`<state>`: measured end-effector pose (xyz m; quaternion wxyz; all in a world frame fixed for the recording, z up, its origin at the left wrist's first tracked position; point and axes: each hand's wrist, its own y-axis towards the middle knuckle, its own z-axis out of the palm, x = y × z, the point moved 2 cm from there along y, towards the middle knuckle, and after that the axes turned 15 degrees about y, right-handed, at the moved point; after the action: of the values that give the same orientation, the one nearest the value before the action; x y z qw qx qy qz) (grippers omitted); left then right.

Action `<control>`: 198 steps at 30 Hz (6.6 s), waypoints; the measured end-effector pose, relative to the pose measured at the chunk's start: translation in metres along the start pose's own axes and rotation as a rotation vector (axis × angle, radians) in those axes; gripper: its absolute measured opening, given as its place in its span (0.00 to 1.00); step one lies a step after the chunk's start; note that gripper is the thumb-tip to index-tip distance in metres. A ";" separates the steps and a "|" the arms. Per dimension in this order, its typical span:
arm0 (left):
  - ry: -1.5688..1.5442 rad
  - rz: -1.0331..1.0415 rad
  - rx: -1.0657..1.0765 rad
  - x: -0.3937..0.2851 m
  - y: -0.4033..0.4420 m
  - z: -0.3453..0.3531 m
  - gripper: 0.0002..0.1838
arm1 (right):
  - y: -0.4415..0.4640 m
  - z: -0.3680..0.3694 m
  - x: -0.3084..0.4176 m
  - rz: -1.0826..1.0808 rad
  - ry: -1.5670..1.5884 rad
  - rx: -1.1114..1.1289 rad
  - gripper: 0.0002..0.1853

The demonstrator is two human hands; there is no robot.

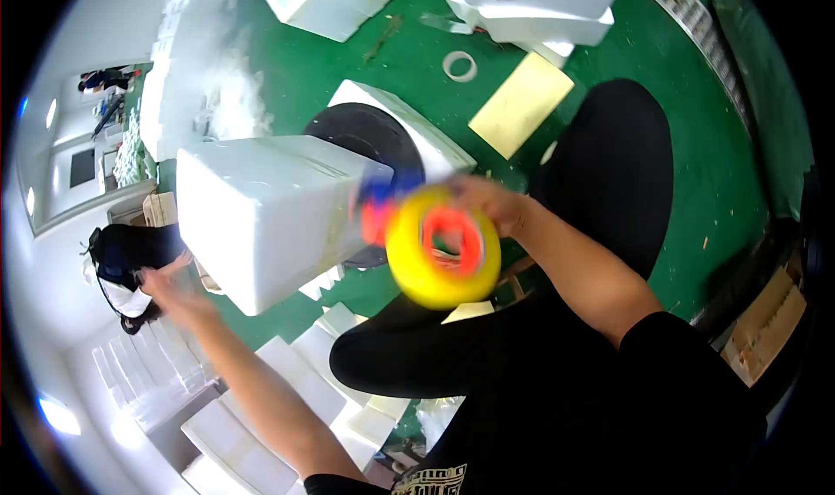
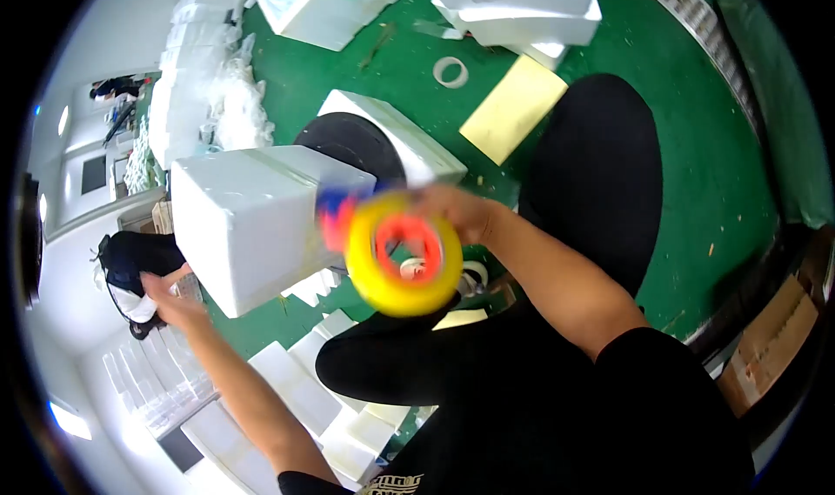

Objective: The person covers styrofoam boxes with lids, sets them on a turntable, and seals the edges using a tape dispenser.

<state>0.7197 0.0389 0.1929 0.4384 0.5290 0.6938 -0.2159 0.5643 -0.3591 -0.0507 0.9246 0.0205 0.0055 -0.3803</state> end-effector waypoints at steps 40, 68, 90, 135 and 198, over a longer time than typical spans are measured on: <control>0.975 1.162 0.732 0.021 -0.017 0.115 0.42 | 0.211 -0.008 0.136 0.392 -0.778 -0.346 0.38; 1.081 1.196 0.651 -0.025 -0.074 0.181 0.28 | -0.060 0.025 -0.027 -0.174 -0.458 -0.544 0.41; 0.653 -0.323 0.308 0.029 0.100 0.216 0.37 | 0.032 0.002 -0.062 -0.273 -0.543 -0.553 0.41; 0.800 -0.461 0.591 0.024 0.110 0.124 0.45 | 0.052 -0.090 -0.049 0.006 -0.058 -0.065 0.31; -1.011 0.371 -0.913 -0.158 -0.243 -0.388 0.38 | 0.198 0.178 -0.127 -0.341 0.277 -0.452 0.23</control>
<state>0.3569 0.1650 0.4883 0.9147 0.2366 0.3247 -0.0446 0.6125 -0.1372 0.1373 0.8191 -0.1351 0.2191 -0.5127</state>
